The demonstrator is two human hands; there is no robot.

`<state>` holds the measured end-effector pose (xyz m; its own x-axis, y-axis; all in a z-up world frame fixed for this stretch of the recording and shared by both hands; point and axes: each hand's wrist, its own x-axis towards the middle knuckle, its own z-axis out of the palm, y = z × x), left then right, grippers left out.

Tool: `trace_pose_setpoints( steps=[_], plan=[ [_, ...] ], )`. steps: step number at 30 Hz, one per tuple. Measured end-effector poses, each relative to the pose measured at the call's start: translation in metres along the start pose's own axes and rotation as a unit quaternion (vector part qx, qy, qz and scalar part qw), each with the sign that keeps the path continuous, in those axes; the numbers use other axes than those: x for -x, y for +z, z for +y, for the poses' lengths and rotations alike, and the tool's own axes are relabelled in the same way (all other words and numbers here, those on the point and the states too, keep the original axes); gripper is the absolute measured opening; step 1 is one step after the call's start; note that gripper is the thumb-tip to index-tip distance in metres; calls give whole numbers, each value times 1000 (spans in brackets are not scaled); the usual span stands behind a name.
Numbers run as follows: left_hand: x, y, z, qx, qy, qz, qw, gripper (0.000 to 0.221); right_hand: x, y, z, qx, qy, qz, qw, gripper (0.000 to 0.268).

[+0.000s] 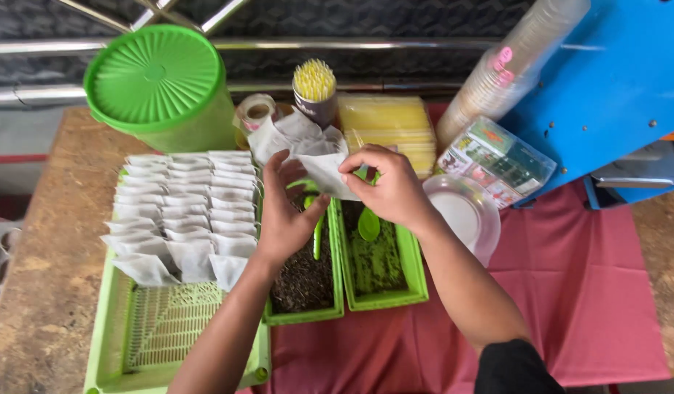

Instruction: Filling small tea filter bags with tea leaves using a spoon

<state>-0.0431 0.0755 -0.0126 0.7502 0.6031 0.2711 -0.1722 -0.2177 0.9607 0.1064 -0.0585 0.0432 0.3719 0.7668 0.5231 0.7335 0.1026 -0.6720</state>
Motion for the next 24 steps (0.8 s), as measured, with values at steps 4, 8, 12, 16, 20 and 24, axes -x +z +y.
trace_pose_setpoints(
  steps=[4, 8, 12, 16, 20, 24],
  plan=[
    [16, 13, 1, 54, -126, -83, 987, 95, 23, -4, 3, -37, 50, -30, 998, 21],
    [23, 17, -4, 61, -124, -41, 990, 79, 48, 1, 10, -20, 89, -53, 994, 42],
    [21, 13, -41, 109, -108, 45, 987, 74, 59, -2, 4, 20, 29, -120, 992, 33],
    [21, 13, -40, 107, -92, 70, 988, 52, 66, 15, 23, 1, -21, -97, 995, 39],
    [34, 19, -73, 77, -109, 43, 990, 21, 68, 20, 25, -49, -48, -80, 994, 24],
    [38, 26, -68, 24, -1, 49, 998, 52, 65, 10, 25, -113, -9, -54, 992, 20]
  ],
)
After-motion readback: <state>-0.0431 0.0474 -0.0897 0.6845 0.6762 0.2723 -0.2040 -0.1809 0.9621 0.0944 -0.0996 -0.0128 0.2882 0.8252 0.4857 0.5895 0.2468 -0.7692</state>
